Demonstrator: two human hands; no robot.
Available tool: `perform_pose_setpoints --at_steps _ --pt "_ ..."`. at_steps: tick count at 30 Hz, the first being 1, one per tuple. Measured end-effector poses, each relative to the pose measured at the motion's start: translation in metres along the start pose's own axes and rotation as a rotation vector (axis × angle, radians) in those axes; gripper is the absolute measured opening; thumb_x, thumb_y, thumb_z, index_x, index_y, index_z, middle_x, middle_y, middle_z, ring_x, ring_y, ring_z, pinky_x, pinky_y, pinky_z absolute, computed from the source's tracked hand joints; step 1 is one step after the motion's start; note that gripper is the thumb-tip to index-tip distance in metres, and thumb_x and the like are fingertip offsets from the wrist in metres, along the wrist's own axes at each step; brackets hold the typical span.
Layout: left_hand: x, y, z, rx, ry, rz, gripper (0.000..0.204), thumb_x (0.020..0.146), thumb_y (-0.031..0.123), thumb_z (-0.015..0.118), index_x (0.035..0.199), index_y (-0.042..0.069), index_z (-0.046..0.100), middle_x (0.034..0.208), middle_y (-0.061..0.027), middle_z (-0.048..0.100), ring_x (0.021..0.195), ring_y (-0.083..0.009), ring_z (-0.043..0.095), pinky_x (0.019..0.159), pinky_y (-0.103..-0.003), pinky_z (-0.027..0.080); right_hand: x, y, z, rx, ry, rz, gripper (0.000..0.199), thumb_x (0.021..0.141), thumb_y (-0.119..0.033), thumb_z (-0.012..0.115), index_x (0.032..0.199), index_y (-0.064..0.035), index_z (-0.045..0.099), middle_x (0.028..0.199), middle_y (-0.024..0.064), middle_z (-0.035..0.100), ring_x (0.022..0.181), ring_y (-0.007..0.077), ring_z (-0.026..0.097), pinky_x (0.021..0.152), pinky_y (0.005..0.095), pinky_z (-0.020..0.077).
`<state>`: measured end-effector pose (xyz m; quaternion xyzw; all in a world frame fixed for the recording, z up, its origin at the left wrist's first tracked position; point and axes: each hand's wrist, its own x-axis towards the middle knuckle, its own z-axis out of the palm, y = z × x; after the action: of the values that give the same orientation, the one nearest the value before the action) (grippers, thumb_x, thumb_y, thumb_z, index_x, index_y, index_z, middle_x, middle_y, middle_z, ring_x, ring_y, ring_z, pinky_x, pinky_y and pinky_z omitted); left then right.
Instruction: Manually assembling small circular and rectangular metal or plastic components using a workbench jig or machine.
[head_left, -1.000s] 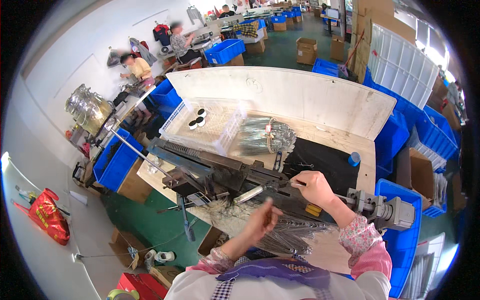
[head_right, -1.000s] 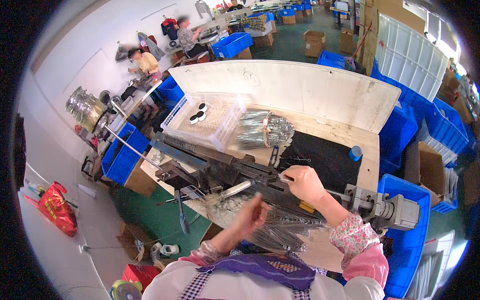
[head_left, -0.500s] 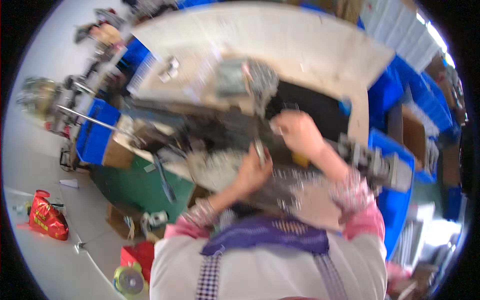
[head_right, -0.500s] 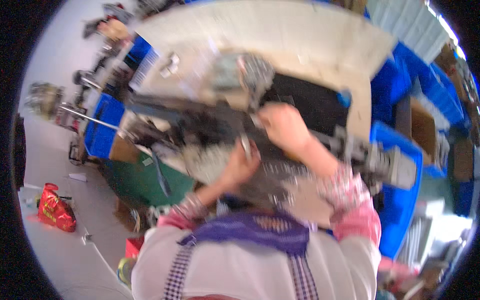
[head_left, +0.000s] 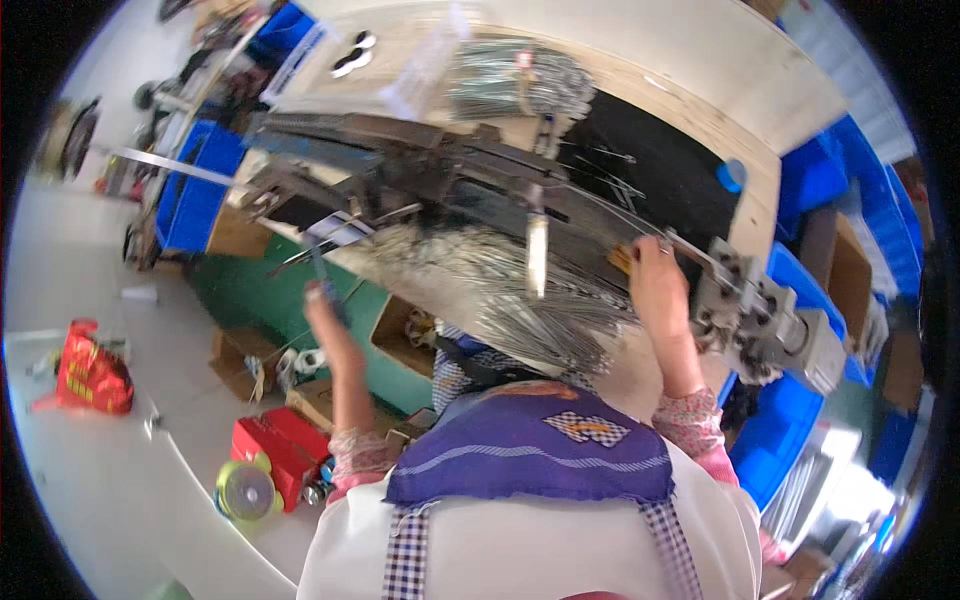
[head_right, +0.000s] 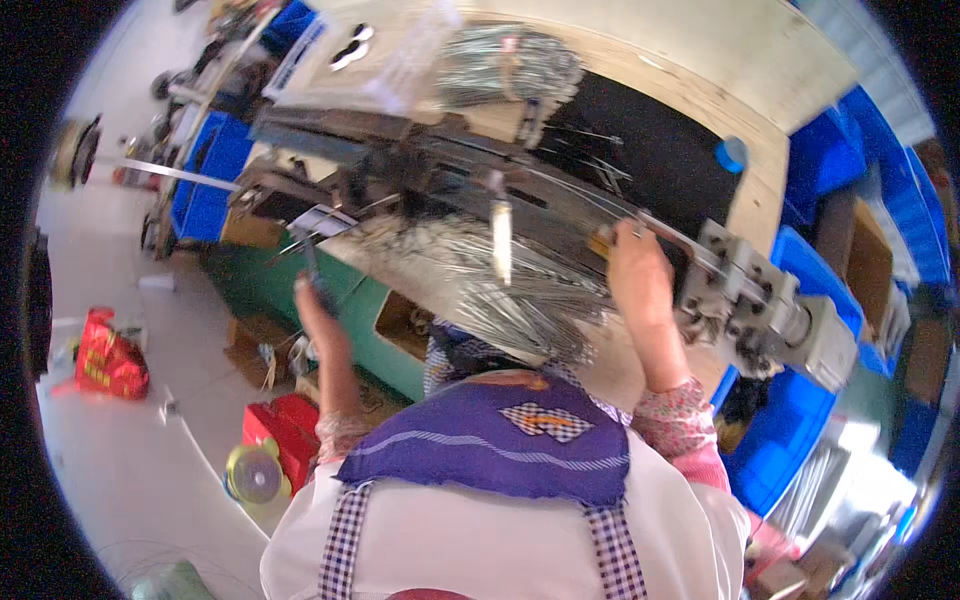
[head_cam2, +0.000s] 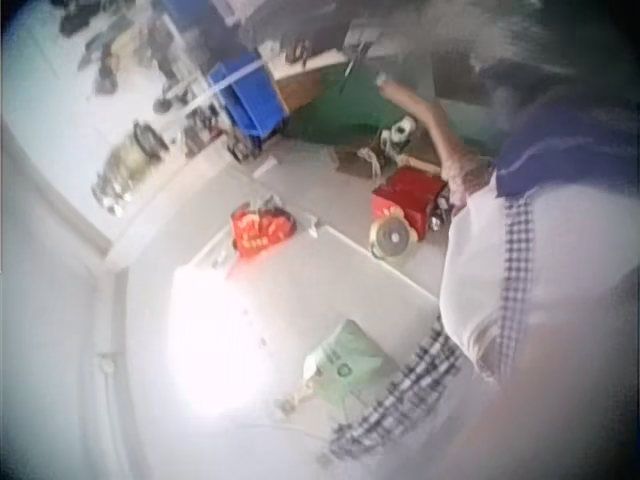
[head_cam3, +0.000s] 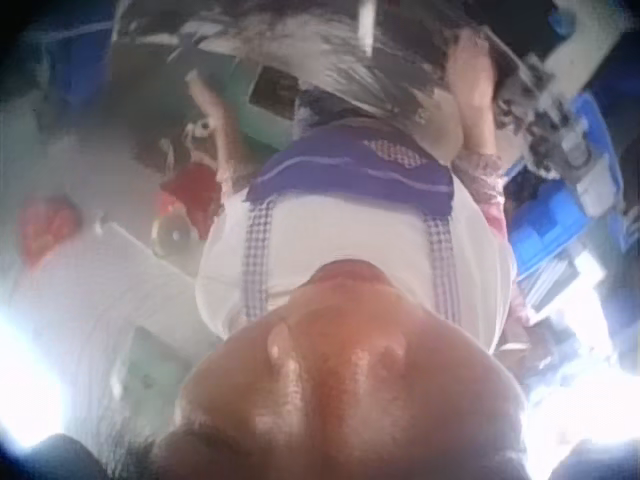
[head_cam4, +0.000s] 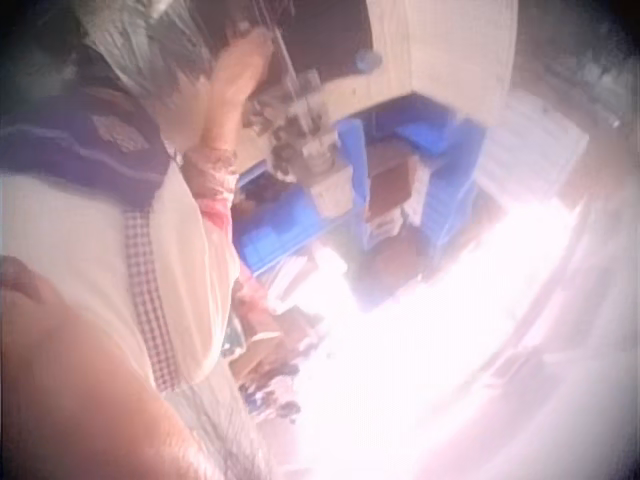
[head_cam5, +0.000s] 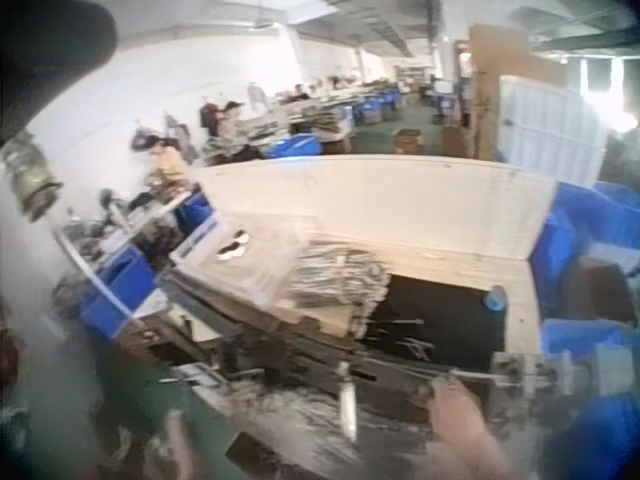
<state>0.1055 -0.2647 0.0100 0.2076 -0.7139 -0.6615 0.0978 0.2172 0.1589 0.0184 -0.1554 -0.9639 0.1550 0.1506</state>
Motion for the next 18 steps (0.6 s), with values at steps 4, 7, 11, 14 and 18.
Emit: perform_pose_setpoints --at_steps 4,7,11,14,18 --pt "-0.075 0.021 0.059 0.723 -0.04 0.854 0.054 0.091 0.022 0.055 0.134 -0.005 0.037 0.15 -0.0221 0.011 0.137 -0.0406 0.015 0.11 -0.047 0.022 0.005 0.008 0.002 0.013 -0.065 0.029 0.014 0.088 -0.016 0.058 0.096 -0.0057 0.052 0.085 0.019 0.061 0.076 0.0386 0.062 0.064 0.0457 0.0514" --pt "-0.061 0.025 0.078 0.343 -0.27 0.409 0.035 0.094 0.03 0.054 0.105 -0.003 0.059 0.093 -0.0129 0.061 0.09 -0.023 0.06 0.076 -0.035 0.05 0.011 -0.006 -0.005 0.113 -0.064 -0.023 0.016 0.086 -0.014 0.061 0.095 -0.0042 0.052 0.089 0.0183 0.059 0.08 0.0389 0.06 0.066 0.0457 0.0501" --pt "-0.004 0.031 0.106 -0.032 -0.376 -0.265 0.049 0.097 0.046 0.042 0.099 0.001 0.062 0.074 -0.0055 0.061 0.054 -0.0109 0.054 0.046 -0.025 0.043 0.01 -0.002 -0.009 0.203 -0.114 -0.068 0.015 0.088 -0.012 0.059 0.094 -0.0021 0.05 0.096 0.0175 0.052 0.084 0.0401 0.056 0.069 0.0457 0.0455" --pt "0.011 0.033 0.111 -0.093 -0.526 -0.317 0.044 0.096 0.045 0.049 0.1 0.003 0.063 0.067 -0.0006 0.061 0.05 -0.0078 0.053 0.042 -0.021 0.036 0.009 -0.003 -0.012 0.169 -0.12 -0.04 0.014 0.087 -0.01 0.059 0.094 -0.002 0.051 0.095 0.0177 0.052 0.085 0.0403 0.056 0.069 0.0463 0.0452" --pt "-0.002 0.03 0.123 -0.192 -0.576 -0.324 0.033 0.096 0.037 0.052 0.095 0.006 0.062 0.065 0.0021 0.056 0.047 -0.0055 0.045 0.039 -0.021 0.028 0.009 -0.004 -0.01 0.166 -0.079 -0.009 0.014 0.087 -0.01 0.059 0.093 -0.0018 0.05 0.096 0.0176 0.05 0.086 0.0402 0.055 0.069 0.0473 0.0452"
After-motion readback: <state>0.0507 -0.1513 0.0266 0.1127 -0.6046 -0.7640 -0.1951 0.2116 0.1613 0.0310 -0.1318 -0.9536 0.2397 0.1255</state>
